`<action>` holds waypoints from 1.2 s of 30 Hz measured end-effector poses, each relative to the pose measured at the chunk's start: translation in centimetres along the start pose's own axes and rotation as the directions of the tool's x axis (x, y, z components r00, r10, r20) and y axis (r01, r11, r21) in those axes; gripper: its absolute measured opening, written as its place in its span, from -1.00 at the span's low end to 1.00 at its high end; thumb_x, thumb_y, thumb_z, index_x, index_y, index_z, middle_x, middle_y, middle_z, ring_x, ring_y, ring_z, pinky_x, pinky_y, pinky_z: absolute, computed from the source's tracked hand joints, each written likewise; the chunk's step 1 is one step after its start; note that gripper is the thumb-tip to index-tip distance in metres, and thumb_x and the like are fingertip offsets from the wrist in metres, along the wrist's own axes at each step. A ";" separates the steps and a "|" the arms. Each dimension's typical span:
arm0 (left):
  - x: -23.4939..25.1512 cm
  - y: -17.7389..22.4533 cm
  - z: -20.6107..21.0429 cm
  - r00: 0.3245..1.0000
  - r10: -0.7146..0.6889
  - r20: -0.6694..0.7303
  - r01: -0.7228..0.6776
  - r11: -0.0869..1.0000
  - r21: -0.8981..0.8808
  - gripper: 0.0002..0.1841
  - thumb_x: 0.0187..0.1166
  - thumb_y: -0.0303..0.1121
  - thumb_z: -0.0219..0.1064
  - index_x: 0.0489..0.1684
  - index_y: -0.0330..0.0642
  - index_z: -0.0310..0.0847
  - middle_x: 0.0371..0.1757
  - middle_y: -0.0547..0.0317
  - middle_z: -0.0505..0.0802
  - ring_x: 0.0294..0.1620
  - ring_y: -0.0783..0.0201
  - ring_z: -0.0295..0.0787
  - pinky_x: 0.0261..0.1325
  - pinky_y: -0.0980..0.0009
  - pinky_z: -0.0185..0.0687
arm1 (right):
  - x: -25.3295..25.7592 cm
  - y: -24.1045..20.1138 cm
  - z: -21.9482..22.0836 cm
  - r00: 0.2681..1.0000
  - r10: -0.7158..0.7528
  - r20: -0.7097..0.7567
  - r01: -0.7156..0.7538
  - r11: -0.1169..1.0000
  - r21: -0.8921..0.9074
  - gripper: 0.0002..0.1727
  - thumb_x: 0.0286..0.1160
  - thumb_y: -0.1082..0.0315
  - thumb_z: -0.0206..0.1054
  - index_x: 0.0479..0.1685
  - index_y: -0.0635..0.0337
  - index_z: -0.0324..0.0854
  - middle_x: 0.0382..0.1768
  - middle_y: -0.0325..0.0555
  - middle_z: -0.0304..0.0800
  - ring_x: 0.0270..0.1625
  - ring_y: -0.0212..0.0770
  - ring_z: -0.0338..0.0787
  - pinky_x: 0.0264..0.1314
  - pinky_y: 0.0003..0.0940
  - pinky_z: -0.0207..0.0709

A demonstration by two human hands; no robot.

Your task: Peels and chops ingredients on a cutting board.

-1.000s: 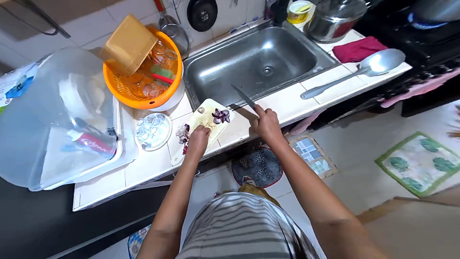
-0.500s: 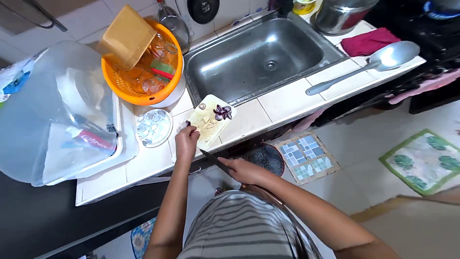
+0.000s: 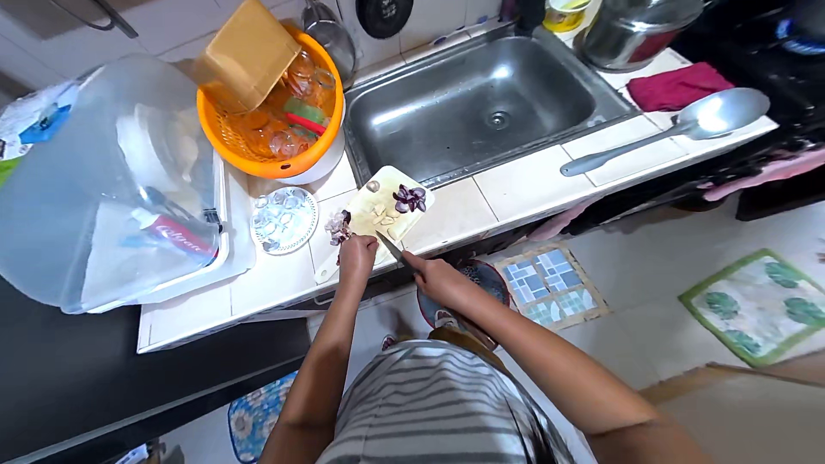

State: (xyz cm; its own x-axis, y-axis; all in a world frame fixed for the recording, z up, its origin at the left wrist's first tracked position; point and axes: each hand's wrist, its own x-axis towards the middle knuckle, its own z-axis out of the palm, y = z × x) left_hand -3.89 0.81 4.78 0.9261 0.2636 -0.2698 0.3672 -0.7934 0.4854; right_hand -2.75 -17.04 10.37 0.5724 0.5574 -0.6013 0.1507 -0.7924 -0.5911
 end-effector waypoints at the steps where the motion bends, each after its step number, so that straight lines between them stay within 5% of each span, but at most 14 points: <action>1: 0.1 0.0 -0.1 1.000 -0.009 0.009 0.009 1.000 0.005 -0.74 0.73 -0.43 0.23 0.11 -0.32 0.83 0.13 -0.22 0.88 0.27 -0.15 0.79 0.45 -0.09 0.51 | -0.1 -0.2 0.1 1.000 0.002 0.001 -0.002 1.000 -0.016 -0.42 0.88 0.39 -0.14 0.88 0.16 0.07 0.46 0.43 0.58 0.53 0.33 0.59 0.59 0.19 0.32; 22: 0.8 0.1 0.2 0.999 -0.036 0.013 0.036 0.999 0.034 -0.77 0.68 -0.47 0.23 -0.16 -0.40 0.83 -0.08 -0.29 0.88 0.09 -0.19 0.81 0.26 -0.14 0.56 | 1.0 -1.6 1.2 0.996 0.064 0.059 -0.052 0.983 -0.178 -0.30 0.80 0.53 -0.09 0.93 0.05 -0.09 0.36 0.44 0.64 0.48 0.39 0.62 0.45 0.29 0.43; 30: 0.4 0.2 0.0 0.998 -0.060 0.004 0.060 0.997 0.055 -0.77 0.70 -0.44 0.24 -0.10 -0.40 0.82 -0.02 -0.28 0.87 0.14 -0.17 0.80 0.34 -0.12 0.54 | 1.8 -0.6 1.6 1.000 0.015 0.010 -0.012 0.969 -0.245 -0.28 0.81 0.52 -0.09 0.94 -0.13 -0.07 0.28 0.41 0.70 0.41 0.40 0.67 0.38 0.31 0.47; 36: -0.3 0.6 -0.1 0.998 -0.058 0.007 0.058 0.996 0.066 -0.69 0.78 -0.35 0.18 0.17 -0.34 0.80 0.17 -0.31 0.84 0.34 -0.22 0.73 0.49 -0.13 0.46 | 0.6 0.0 1.1 0.999 -0.020 -0.042 0.012 0.983 -0.185 -0.32 0.83 0.44 -0.09 0.93 -0.10 -0.03 0.29 0.40 0.72 0.41 0.39 0.67 0.42 0.29 0.44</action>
State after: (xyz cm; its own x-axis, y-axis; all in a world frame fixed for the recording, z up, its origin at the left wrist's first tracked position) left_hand -3.95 0.33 5.27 0.9025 0.3057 -0.3033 0.4137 -0.8112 0.4133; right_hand -3.30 -16.44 9.36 0.6024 0.5627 -0.5661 0.3046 -0.8176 -0.4885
